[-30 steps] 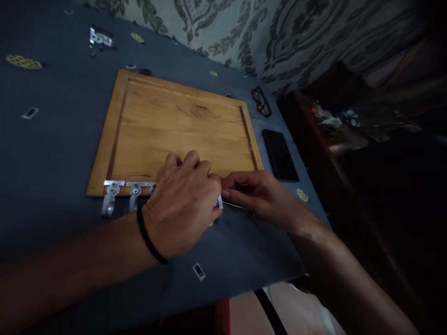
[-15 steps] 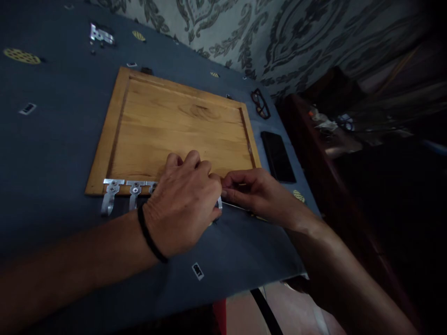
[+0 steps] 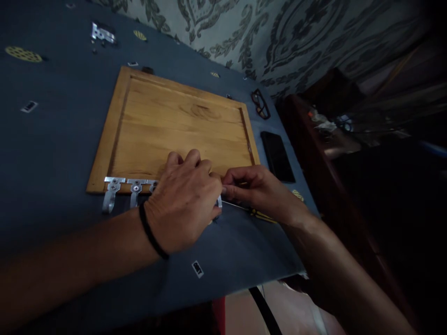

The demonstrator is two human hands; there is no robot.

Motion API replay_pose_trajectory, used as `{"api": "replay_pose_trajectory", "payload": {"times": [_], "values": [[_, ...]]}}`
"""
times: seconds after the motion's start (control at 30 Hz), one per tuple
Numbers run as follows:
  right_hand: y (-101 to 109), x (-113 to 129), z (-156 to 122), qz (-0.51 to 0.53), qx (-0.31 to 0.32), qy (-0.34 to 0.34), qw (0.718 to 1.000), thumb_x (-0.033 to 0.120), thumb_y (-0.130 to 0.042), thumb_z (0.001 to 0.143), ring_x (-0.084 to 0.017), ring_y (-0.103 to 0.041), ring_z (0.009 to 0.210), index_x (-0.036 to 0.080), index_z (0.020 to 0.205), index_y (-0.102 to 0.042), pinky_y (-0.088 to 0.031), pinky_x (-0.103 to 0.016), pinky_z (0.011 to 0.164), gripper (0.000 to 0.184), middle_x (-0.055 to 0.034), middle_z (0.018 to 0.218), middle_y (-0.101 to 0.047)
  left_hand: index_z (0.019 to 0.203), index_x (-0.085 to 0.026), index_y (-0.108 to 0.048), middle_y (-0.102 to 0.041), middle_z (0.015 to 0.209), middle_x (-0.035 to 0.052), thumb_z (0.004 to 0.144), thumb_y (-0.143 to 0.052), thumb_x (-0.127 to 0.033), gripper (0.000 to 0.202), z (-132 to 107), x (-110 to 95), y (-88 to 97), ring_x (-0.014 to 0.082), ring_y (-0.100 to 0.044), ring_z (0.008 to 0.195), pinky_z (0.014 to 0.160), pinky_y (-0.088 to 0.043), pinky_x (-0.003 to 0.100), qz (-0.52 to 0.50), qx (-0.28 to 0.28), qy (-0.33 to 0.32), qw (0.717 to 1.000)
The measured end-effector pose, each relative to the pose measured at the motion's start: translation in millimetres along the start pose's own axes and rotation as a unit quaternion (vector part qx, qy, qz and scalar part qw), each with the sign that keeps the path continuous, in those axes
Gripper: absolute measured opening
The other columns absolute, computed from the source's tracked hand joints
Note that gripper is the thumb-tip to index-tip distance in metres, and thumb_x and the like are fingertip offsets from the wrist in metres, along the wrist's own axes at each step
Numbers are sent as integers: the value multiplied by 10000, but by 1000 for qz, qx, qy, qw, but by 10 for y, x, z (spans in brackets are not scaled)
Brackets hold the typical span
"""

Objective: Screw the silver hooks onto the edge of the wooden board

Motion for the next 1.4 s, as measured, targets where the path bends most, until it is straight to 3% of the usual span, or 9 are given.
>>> {"api": "replay_pose_trajectory", "payload": {"times": [0.5, 0.6, 0.7, 0.77, 0.87, 0.93, 1.07, 1.23, 1.4], "values": [[63, -73, -68, 1, -23, -16, 1000, 557, -813, 725, -85, -478, 568, 149, 695, -666, -365, -224, 531, 435, 22, 606, -579, 856, -171, -685, -662, 927, 90, 840, -739, -400, 236, -7, -3, 19, 326, -545, 1039, 832, -405, 476, 11, -7, 4, 1000], [101, -34, -157, -6, -69, 21, 997, 566, -770, 776, -103, -520, 586, 162, 689, -673, -407, -237, 559, 424, 8, 621, -610, 859, -166, -687, -660, 929, 93, 842, -742, -398, 240, -12, -5, 19, 332, -551, 1041, 828, -407, 478, 14, -10, 0, 1000], [212, -52, -363, -56, -171, 50, 982, 552, -734, 820, -125, -553, 599, 189, 684, -668, -440, -258, 584, 393, 0, 640, -636, 861, -160, -681, -658, 936, 97, 844, -743, -397, 246, -14, -12, 30, 331, -549, 1044, 833, -406, 478, 18, -12, -3, 1000], [311, -116, -571, -127, -246, 63, 959, 543, -734, 825, -160, -608, 654, 211, 794, -718, -477, -289, 617, 334, -22, 734, -696, 862, -158, -675, -657, 939, 96, 839, -751, -393, 248, -13, -11, 33, 328, -546, 1042, 838, -406, 481, 17, -7, 0, 1000], [402, -249, -906, -242, -299, 94, 918, 500, -736, 840, -239, -690, 913, 239, 996, -739, -545, -382, 847, 304, -65, 972, -748, 878, -158, -673, -658, 954, 93, 837, -757, -394, 254, -11, -4, 22, 328, -540, 1048, 846, -406, 488, 14, 9, 6, 1000], [414, -384, -1079, -286, -289, 92, 909, 490, -717, 860, -273, -685, 1094, 258, 1135, -709, -540, -432, 972, 360, -80, 1131, -741, 888, -159, -672, -659, 970, 94, 844, -751, -403, 261, -13, 0, 18, 331, -536, 1061, 854, -404, 491, 13, 16, 7, 1000], [327, -562, -1248, -345, -238, 77, 905, 436, -641, 927, -288, -616, 1287, 278, 1279, -646, -535, -473, 1053, 386, -99, 1401, -640, 893, -159, -670, -659, 978, 92, 847, -751, -406, 264, -14, 0, 30, 326, -532, 1068, 865, -394, 482, 15, 23, 12, 1000], [287, -550, -1255, -365, -259, 91, 890, 358, -578, 965, -284, -671, 1188, 259, 1211, -691, -558, -489, 1024, 288, -108, 1251, -717, 874, -161, -674, -665, 976, 81, 838, -764, -407, 264, -9, -9, 37, 311, -533, 1066, 868, -388, 458, 21, 48, 27, 998], [373, -567, -1316, -264, -271, 104, 920, 352, -647, 921, -251, -732, 931, 308, 1082, -747, -622, -415, 817, 194, -50, 986, -763, 853, -162, -685, -684, 941, 75, 820, -777, -407, 264, -2, -17, 69, 285, -537, 1009, 823, -396, 416, 37, 15, 17, 999]]}}
Point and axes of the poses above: each hand's wrist, its own z-axis towards the middle knuckle, its own y-axis out of the back of the hand, x = y × z, the point moved 7 cm from there along z, towards the middle knuckle
